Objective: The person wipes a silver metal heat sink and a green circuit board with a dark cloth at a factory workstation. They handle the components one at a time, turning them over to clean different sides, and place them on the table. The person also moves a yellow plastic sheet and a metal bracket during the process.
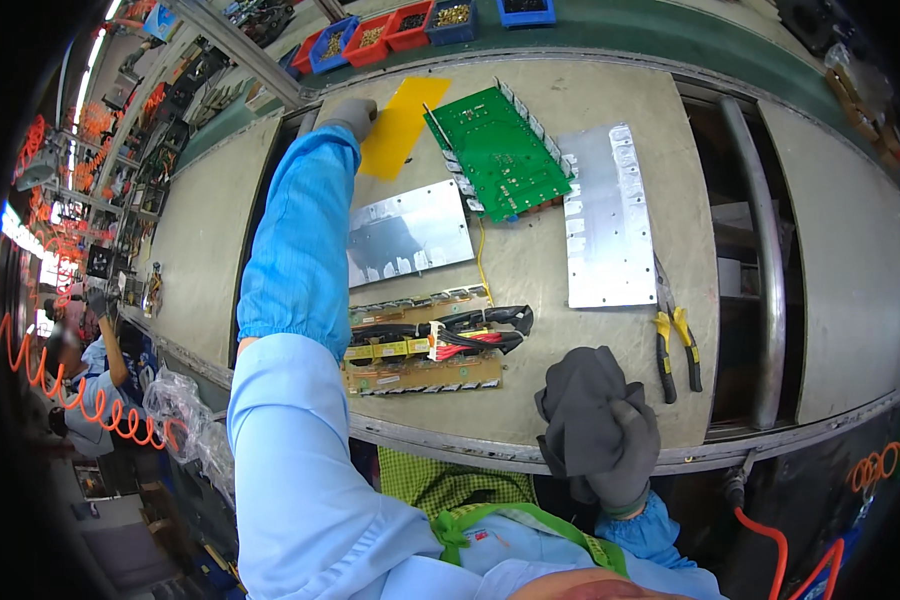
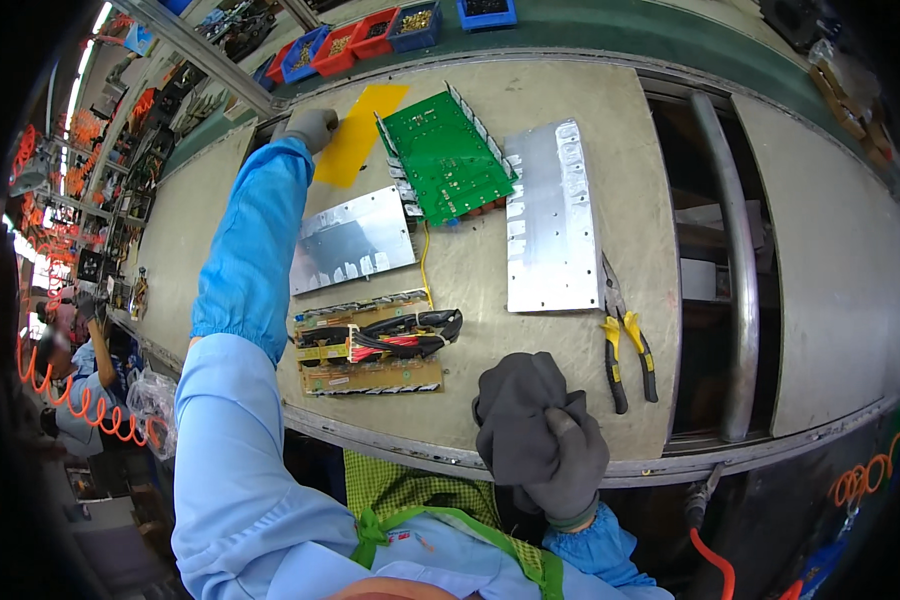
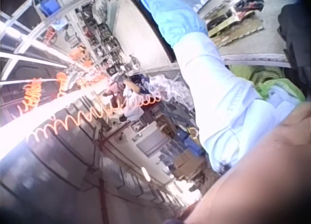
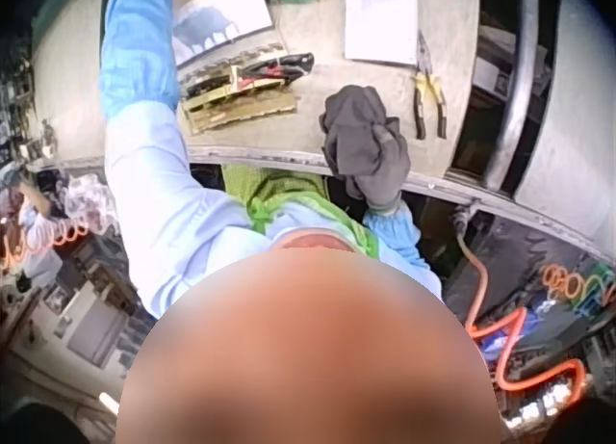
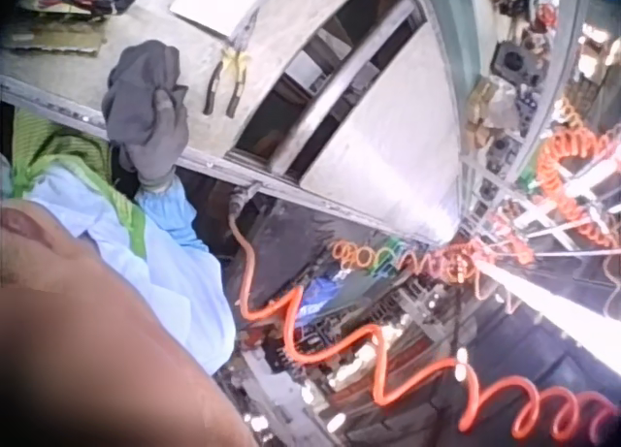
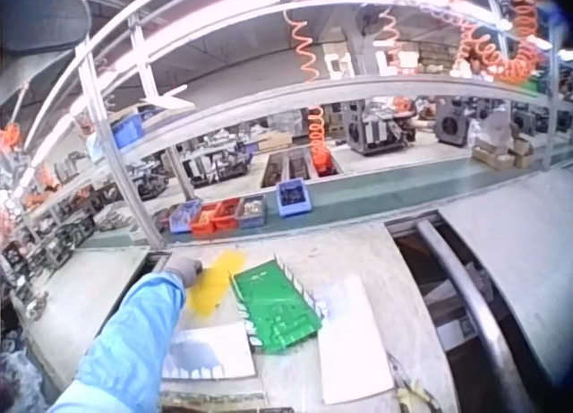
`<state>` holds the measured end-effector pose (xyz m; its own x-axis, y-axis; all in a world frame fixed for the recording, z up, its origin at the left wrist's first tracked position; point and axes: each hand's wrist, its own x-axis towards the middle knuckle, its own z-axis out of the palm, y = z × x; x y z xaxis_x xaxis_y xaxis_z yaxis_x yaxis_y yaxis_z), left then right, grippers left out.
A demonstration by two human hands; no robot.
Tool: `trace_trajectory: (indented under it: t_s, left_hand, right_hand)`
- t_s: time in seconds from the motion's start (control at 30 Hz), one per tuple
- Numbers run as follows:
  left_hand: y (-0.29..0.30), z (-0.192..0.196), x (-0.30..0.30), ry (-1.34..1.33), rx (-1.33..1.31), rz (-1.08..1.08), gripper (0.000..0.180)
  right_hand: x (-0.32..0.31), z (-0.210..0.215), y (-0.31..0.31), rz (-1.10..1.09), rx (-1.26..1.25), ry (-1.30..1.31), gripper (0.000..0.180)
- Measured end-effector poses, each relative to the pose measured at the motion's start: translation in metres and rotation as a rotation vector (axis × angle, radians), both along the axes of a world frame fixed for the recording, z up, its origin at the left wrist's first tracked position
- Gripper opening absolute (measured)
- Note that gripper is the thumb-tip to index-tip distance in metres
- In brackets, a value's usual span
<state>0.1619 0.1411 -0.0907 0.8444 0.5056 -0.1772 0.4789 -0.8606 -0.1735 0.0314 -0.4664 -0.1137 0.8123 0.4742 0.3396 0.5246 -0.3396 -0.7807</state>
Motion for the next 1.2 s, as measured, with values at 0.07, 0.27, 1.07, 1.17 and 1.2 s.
trace_trajectory:
  t_s: [0.07, 0.27, 1.07, 1.17, 1.2]
  left_hand:
    - [0.016, -0.003, -0.009, -0.082, 0.017, -0.062, 0.023]
    - [0.036, 0.037, -0.045, -0.032, -0.23, 0.04, 0.026]
    - [-0.075, 0.024, -0.028, 0.073, -0.374, -0.409, 0.024]
    - [-0.08, 0.016, -0.025, 0.092, -0.337, -0.374, 0.021]
    - [-0.085, 0.019, -0.021, 0.117, -0.302, -0.374, 0.02]
  right_hand:
    - [0.0, 0.002, -0.002, 0.013, -0.008, 0.004, 0.049]
    - [-0.001, -0.001, -0.001, 0.013, -0.008, -0.016, 0.052]
    - [-0.001, -0.005, -0.002, 0.01, 0.016, -0.006, 0.051]
    - [0.001, -0.004, -0.003, 0.024, 0.005, -0.002, 0.051]
    - [0.001, -0.004, -0.003, 0.019, 0.009, -0.003, 0.051]
